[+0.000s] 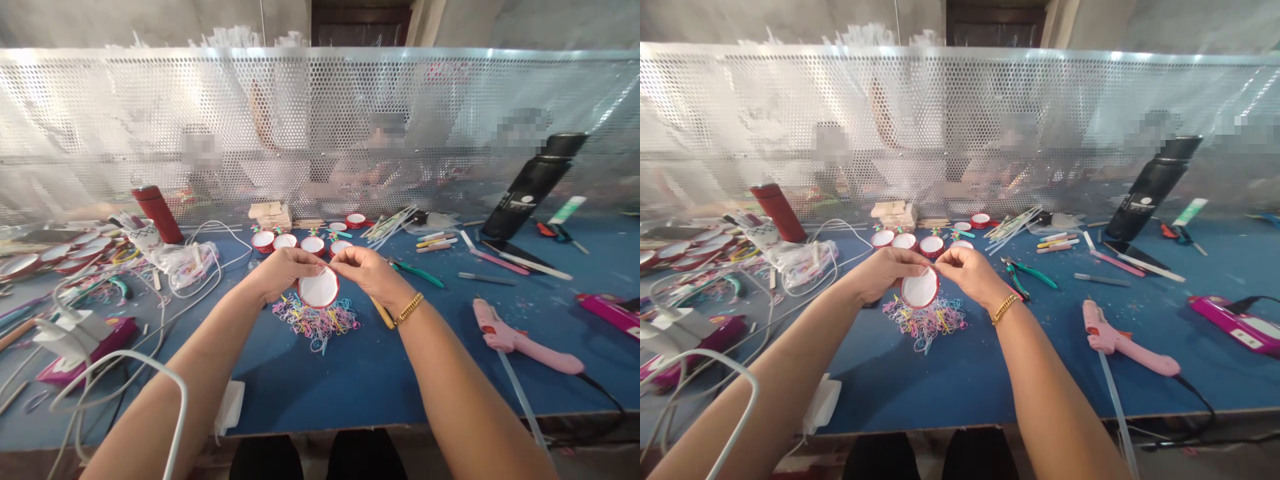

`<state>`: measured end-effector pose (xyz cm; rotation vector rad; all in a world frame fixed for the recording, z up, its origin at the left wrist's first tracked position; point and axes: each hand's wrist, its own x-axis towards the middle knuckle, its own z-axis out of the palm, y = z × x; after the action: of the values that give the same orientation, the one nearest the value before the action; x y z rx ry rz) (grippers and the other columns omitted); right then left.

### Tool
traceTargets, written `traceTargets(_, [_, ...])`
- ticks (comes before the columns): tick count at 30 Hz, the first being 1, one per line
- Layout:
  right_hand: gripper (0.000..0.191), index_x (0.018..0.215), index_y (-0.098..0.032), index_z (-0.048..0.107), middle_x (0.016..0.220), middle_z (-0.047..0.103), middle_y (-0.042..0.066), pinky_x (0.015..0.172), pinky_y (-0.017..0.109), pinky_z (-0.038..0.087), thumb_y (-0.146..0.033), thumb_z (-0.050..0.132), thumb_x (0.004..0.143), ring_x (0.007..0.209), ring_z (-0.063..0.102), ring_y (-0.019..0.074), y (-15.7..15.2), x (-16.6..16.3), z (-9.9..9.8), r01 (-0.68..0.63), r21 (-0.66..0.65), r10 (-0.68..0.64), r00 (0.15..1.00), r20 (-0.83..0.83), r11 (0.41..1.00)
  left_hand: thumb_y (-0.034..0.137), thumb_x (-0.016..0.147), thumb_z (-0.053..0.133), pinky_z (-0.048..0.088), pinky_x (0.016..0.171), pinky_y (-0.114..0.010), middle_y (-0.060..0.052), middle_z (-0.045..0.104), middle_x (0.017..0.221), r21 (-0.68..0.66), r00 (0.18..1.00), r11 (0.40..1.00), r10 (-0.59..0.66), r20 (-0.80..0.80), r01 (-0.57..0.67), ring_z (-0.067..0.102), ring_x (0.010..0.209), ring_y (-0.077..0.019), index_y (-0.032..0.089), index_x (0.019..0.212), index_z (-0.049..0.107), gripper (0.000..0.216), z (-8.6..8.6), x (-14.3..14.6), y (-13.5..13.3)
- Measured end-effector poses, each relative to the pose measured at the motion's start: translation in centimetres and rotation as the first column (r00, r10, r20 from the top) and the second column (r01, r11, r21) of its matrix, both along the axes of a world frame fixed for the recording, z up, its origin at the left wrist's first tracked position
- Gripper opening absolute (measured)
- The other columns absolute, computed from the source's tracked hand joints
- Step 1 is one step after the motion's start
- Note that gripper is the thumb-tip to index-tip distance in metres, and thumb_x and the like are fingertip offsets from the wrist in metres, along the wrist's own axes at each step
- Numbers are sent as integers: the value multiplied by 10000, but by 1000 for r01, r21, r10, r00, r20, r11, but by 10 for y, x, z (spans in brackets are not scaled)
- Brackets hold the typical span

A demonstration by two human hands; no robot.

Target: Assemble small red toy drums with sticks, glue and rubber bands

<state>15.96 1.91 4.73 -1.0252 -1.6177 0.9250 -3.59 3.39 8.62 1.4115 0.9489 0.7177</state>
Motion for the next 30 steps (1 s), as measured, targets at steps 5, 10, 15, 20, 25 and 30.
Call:
traceTargets(5, [165, 757, -186, 628, 746, 597, -7, 701, 319, 410, -344, 676, 758, 704, 516, 139, -1, -1, 0, 1, -33, -1, 1000, 7, 999, 152, 698, 759, 430, 597, -255, -56, 709, 723, 42, 999, 998, 40, 15, -41, 576, 626, -117, 143, 784, 783, 90, 3, 3, -4])
traceTargets(10, [139, 741, -192, 607, 724, 553, -21, 662, 303, 374, -324, 649, 755, 674, 466, 129, 0, -1, -2, -12, -17, 12, 1000, -17, 1000, 149, 702, 758, 437, 603, -264, -62, 715, 746, 1, 997, 1000, 22, 72, -22, 594, 634, -123, 136, 799, 782, 101, 4, 3, -5])
traceTargets(15, [130, 724, -201, 575, 681, 499, -39, 614, 290, 333, -318, 625, 752, 630, 404, 120, -3, -2, 1, -51, -38, 49, 997, -57, 998, 177, 686, 782, 395, 556, -250, -56, 700, 722, -36, 992, 998, -45, 119, 50, 576, 595, -112, 123, 853, 786, 176, 3, 0, -2])
traceTargets(20, [115, 697, -203, 558, 654, 476, -48, 616, 291, 317, -298, 618, 724, 619, 392, 117, -6, -3, 5, -87, -69, 80, 992, -98, 994, 213, 657, 820, 399, 588, -256, -44, 689, 720, -26, 981, 990, -133, 141, 138, 568, 603, -103, 126, 830, 780, 198, 2, -3, -1])
traceTargets(25, [119, 698, -208, 546, 648, 478, -47, 609, 290, 320, -307, 601, 734, 616, 399, 120, -6, -5, 5, -74, -95, 59, 986, -157, 993, 214, 662, 815, 441, 692, -278, -63, 721, 862, 47, 977, 983, -180, 110, 176, 605, 734, -127, 153, 827, 784, 178, -1, -5, 3])
traceTargets(30, [142, 688, -213, 512, 634, 473, -46, 586, 283, 319, -321, 597, 723, 599, 400, 116, -7, -9, 7, -51, -125, 29, 984, -175, 991, 234, 675, 804, 438, 687, -270, -69, 736, 911, 109, 985, 980, -169, 11, 167, 609, 775, -139, 185, 828, 795, 160, -2, -4, 2])
